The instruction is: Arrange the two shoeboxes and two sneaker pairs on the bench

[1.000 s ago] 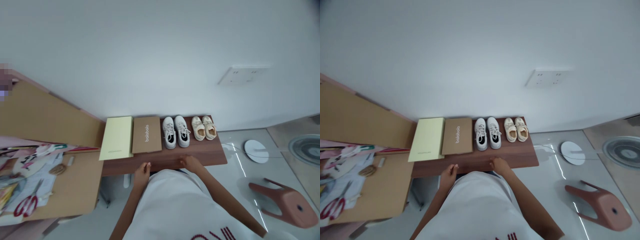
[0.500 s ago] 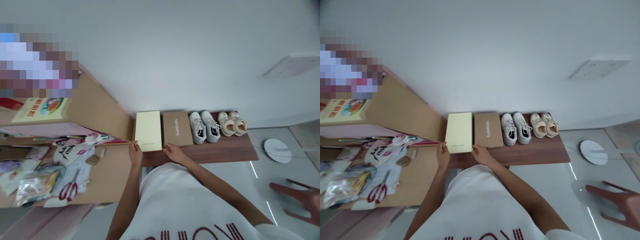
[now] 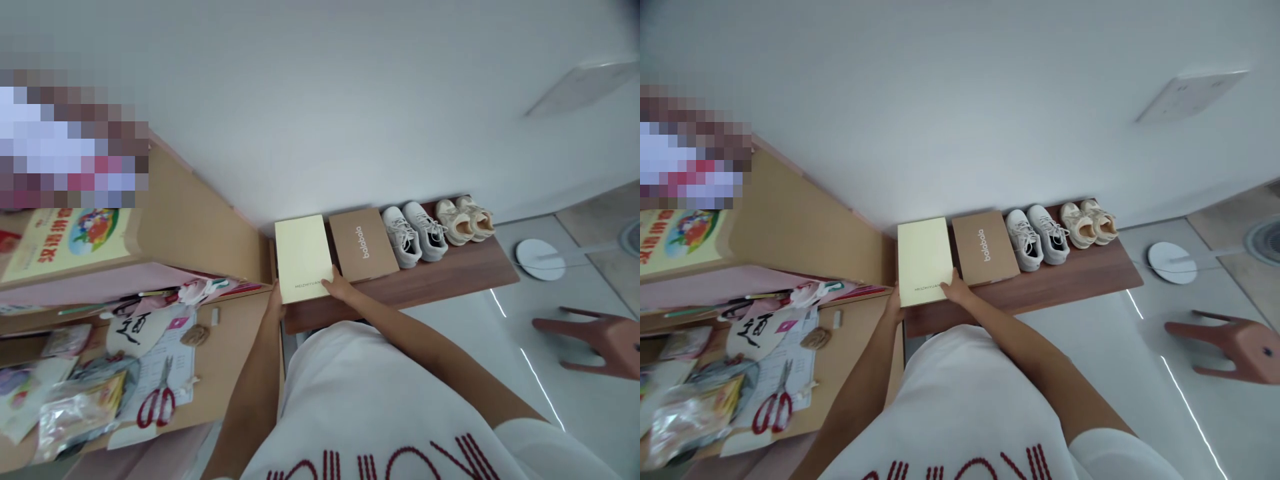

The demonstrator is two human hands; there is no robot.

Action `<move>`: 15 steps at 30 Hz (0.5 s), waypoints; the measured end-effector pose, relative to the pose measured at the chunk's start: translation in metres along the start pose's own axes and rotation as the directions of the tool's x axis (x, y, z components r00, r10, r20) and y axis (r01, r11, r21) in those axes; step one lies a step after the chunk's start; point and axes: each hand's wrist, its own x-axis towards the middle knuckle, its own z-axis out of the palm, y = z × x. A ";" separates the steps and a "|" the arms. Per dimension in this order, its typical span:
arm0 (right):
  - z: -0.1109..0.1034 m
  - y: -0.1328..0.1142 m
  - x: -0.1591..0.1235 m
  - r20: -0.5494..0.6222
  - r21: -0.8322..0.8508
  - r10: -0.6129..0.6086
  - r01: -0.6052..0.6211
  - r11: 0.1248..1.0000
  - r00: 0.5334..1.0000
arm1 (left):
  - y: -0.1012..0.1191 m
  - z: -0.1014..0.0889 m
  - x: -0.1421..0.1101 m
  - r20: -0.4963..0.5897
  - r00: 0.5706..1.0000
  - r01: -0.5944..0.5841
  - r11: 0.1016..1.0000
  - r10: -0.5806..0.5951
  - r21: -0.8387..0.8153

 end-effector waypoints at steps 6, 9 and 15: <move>0.013 0.011 -0.005 0.130 0.246 0.004 -0.036 0.969 0.992 | 0.012 -0.029 -0.036 -0.091 0.948 -0.276 0.929 0.306 0.247; 0.028 0.001 -0.011 0.221 0.257 0.075 -0.132 0.957 0.972 | 0.010 -0.033 -0.063 -0.134 0.844 -0.406 0.782 0.519 0.472; 0.026 -0.010 -0.029 0.450 0.528 -0.093 -0.180 0.830 0.888 | -0.027 -0.001 -0.106 0.147 0.679 -0.512 0.320 0.720 0.797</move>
